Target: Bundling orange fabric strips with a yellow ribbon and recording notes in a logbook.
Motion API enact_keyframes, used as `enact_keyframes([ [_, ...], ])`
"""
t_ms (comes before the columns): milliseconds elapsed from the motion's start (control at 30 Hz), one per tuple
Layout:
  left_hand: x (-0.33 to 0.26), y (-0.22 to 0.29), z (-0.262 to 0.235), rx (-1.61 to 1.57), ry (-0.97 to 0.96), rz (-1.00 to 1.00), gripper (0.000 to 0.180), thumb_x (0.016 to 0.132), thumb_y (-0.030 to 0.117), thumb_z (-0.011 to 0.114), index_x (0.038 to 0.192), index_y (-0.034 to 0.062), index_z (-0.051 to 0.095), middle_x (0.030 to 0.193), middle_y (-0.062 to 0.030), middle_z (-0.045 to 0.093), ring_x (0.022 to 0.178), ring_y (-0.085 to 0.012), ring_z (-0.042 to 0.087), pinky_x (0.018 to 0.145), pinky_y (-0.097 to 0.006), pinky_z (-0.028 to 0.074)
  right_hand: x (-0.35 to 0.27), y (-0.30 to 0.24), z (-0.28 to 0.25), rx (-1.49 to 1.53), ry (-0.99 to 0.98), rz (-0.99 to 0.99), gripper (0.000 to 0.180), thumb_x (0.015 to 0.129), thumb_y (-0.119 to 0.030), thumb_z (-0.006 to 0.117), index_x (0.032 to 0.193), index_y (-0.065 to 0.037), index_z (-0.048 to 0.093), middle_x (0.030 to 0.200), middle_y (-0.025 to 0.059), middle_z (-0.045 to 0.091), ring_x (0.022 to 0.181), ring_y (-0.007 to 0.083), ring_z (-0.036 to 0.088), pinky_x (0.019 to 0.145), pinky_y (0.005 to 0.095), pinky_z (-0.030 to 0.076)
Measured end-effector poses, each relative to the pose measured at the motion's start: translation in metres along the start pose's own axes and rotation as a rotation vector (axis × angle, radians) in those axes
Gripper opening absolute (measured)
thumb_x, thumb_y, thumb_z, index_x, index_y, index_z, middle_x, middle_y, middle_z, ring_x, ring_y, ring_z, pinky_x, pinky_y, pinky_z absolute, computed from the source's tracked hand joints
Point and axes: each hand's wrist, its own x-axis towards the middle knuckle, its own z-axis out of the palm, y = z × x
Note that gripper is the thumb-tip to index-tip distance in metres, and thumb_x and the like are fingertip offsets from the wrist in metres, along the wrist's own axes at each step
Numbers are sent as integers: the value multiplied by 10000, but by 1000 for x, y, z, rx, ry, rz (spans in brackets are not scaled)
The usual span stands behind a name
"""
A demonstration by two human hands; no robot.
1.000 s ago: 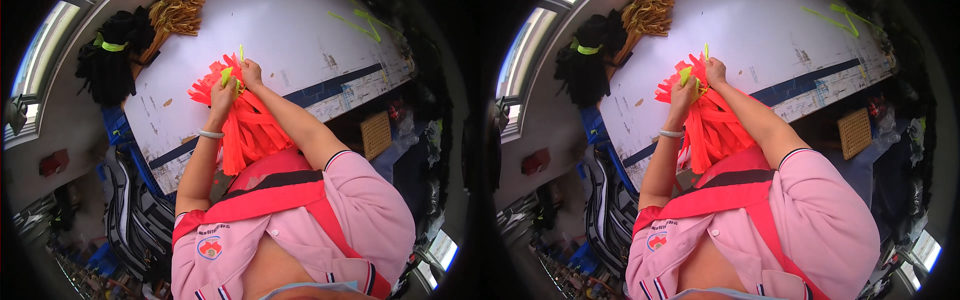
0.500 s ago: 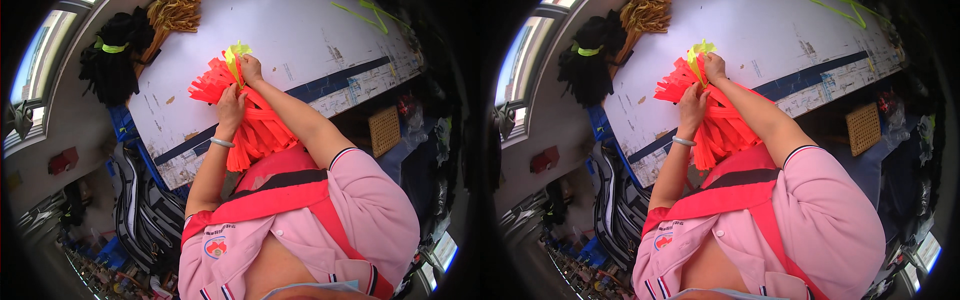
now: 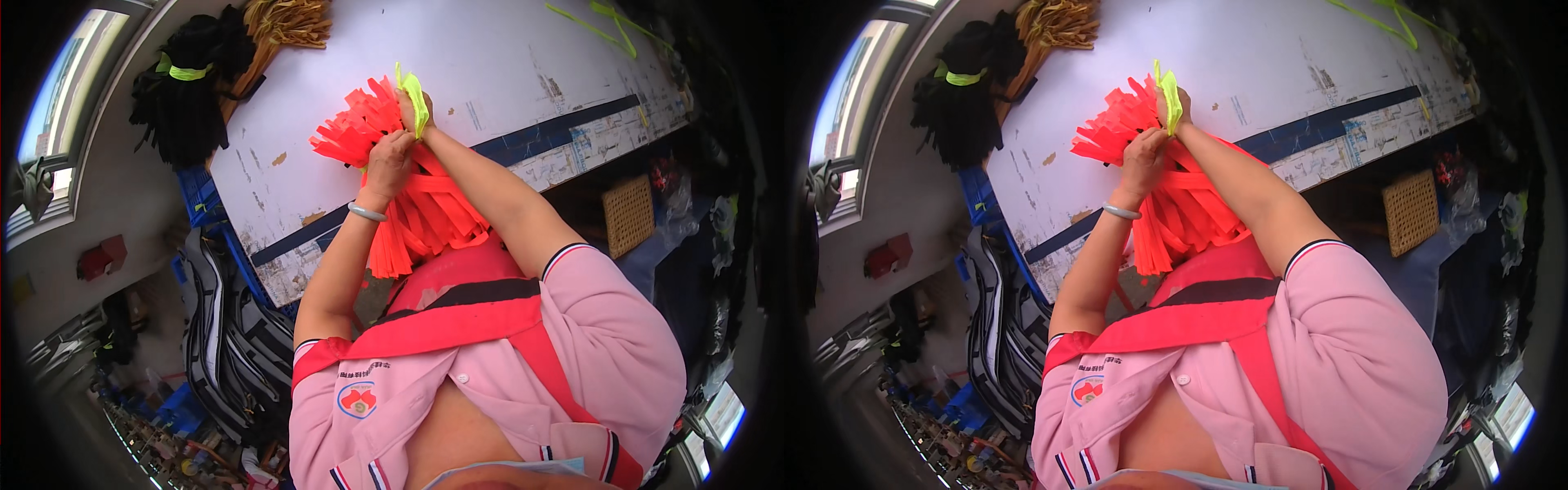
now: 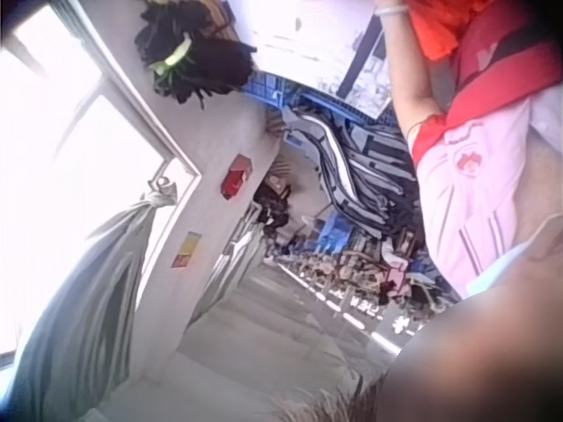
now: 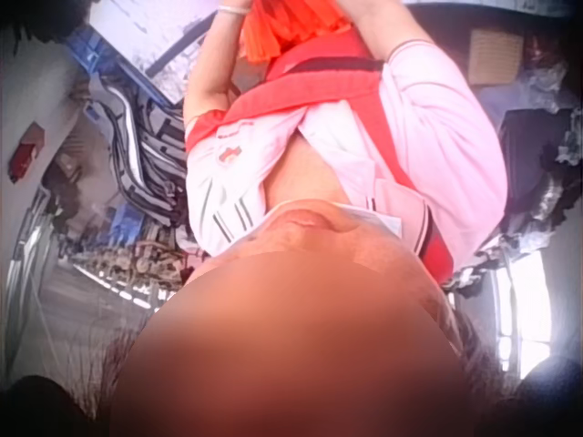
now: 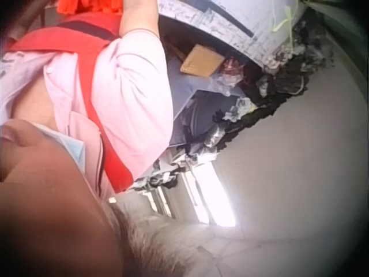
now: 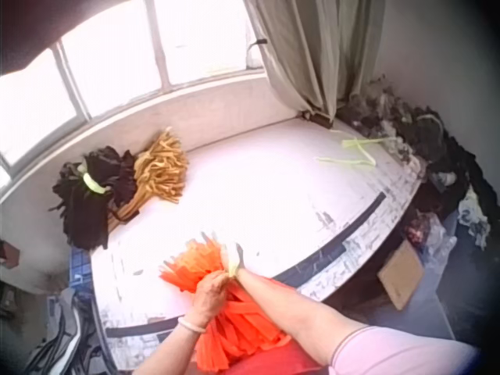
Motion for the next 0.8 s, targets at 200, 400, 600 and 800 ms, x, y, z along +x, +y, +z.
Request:
enact_keyframes([
  [200,-6,-9,15,-141,133,-111,60,888,22,588,934,-6,616,801,-163,611,740,-300,633,661,-334,484,0,9,0,37,-39,-59,206,867,-250,619,824,-49,634,725,149,631,660,279,610,617,365,472],
  [400,3,-11,15,-746,157,-528,162,958,91,533,846,4,612,692,57,500,638,-23,422,544,-201,339,0,6,-4,22,-81,86,166,839,-197,641,826,-34,614,725,153,630,661,308,605,618,384,476],
  [600,-10,-13,16,-722,126,-472,159,949,76,534,828,6,611,675,56,468,620,-34,395,550,-214,329,14,8,2,-148,-106,66,272,842,-288,639,789,-21,646,743,190,646,698,346,640,621,418,475],
  [800,-14,-5,11,-691,72,-470,152,947,68,529,840,3,615,688,46,490,637,-30,406,565,-213,340,28,28,15,111,-189,165,350,897,-214,600,611,-74,454,583,-37,370,570,90,324,535,318,315],
])
